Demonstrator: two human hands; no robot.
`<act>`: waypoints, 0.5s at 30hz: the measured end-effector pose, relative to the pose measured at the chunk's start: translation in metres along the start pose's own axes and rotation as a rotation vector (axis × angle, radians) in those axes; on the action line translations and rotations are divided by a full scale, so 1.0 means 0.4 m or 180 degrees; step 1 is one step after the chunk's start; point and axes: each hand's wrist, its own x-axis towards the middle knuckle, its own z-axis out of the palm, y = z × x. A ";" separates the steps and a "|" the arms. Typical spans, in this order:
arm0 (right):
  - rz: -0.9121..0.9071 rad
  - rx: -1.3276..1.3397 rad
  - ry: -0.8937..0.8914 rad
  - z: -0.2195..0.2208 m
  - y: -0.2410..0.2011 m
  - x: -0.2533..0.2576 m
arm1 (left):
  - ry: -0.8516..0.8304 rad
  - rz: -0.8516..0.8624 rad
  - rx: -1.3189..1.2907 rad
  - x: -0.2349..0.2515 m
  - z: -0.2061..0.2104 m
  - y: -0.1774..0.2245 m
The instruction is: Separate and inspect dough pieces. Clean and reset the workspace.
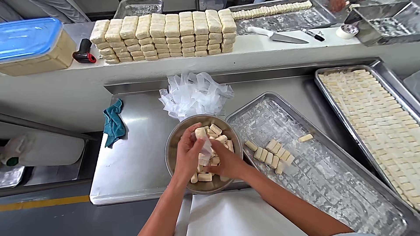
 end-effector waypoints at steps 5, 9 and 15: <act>-0.0115 -0.0744 0.0056 0.044 0.025 0.011 | -0.0209 0.0914 -0.0055 -0.024 0.022 0.071; 0.0325 -0.0327 0.0266 0.000 0.068 -0.003 | 0.0506 0.1502 0.0666 -0.007 -0.044 0.095; 0.0435 0.1617 0.1162 -0.015 0.067 -0.025 | 0.0048 -0.0202 0.1470 0.012 -0.078 -0.066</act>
